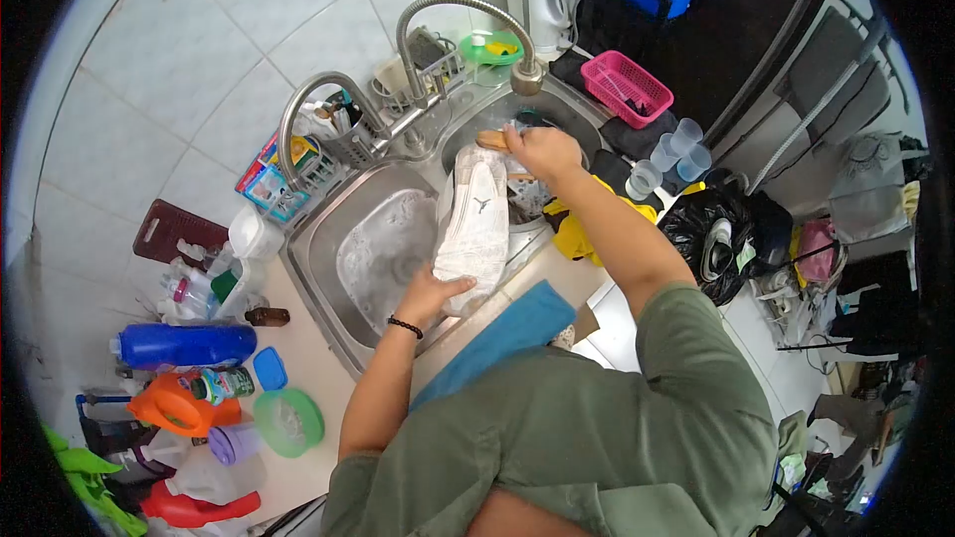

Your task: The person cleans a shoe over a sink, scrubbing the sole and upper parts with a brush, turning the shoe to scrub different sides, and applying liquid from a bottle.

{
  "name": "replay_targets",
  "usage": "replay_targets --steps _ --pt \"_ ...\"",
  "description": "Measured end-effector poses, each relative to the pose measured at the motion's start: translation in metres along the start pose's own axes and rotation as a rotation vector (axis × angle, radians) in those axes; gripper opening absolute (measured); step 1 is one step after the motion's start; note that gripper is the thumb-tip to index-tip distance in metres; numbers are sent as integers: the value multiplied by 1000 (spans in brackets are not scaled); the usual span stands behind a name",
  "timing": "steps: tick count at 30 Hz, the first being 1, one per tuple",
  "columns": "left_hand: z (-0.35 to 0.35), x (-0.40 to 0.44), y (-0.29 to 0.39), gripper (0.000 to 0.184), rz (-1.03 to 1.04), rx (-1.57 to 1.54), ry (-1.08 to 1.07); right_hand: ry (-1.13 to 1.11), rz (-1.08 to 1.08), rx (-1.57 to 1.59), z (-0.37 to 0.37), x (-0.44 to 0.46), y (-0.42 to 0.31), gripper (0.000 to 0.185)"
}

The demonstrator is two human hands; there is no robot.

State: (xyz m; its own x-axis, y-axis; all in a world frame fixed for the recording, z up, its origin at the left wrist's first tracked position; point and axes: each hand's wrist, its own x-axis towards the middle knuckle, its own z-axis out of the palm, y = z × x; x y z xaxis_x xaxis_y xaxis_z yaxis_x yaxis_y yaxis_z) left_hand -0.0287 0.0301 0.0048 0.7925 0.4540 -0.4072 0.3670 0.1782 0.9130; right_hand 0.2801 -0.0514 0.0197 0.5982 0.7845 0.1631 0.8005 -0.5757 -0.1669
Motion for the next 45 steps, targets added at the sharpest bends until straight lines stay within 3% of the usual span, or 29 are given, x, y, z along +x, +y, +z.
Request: replay_targets --steps 2,4,6,8,9,12,14,16,17,18,22,23,26,27,30,31,32,34,35,38,41,44,45 --pt "-1 0 3 68 5 100 54 -237 28 188 -38 -27 -42 74" --pt "-4 1 2 68 5 135 72 -248 -237 151 -50 -67 -72 72" --pt "-4 3 -5 67 -5 105 45 -155 -325 173 -29 -62 -56 69" --pt "-1 1 -1 64 -4 92 78 -119 -37 83 -9 -16 -15 68" --pt "0 0 3 62 0 86 97 54 -121 -37 9 -5 -3 54" --pt "6 -4 23 58 2 166 133 -272 -78 200 -45 -53 -60 71" --pt "2 3 8 59 18 203 119 -430 -268 148 -58 -74 -71 70" --pt "0 1 3 58 21 205 118 -296 -82 160 -32 -48 -42 70" --pt "2 -2 8 57 24 186 129 -170 -95 146 -10 -25 -13 68" --pt "2 -4 11 56 28 166 142 -235 145 243 -25 -11 -8 67" --pt "-2 5 1 53 27 37 169 -255 -220 119 -41 -72 -55 67" --pt "0 2 4 53 23 58 212 -403 -341 135 -47 -87 -64 63" --pt "-8 10 -16 53 7 -20 193 -233 -141 114 -24 -47 -27 62" --pt "-6 9 -13 54 2 -74 166 -254 -94 -1 -42 -30 -16 64" --pt "-3 2 8 52 -12 36 191 -271 -67 72 -7 -36 -21 67" --pt "-1 0 14 52 -15 61 193 -317 -41 167 -41 -62 -50 69" --pt "0 -1 19 52 -22 88 194 -424 -156 128 -55 -80 -61 71" --pt "0 -4 17 52 -16 89 199 -371 -178 151 -42 -76 -43 71" --pt "0 -1 12 53 5 58 205 -283 -80 92 -18 -55 -19 72" --pt "-8 5 -8 54 34 -121 178 -87 263 184 -20 -13 16 45" --pt "-31 -7 -17 55 -11 -410 161 -61 271 -5 1 3 23 39" --pt "-42 -40 -18 57 22 -558 230 67 -14 -115 -31 -2 -42 40" --pt "-51 -47 -29 57 59 -570 258 177 -150 35 -25 4 -63 39"
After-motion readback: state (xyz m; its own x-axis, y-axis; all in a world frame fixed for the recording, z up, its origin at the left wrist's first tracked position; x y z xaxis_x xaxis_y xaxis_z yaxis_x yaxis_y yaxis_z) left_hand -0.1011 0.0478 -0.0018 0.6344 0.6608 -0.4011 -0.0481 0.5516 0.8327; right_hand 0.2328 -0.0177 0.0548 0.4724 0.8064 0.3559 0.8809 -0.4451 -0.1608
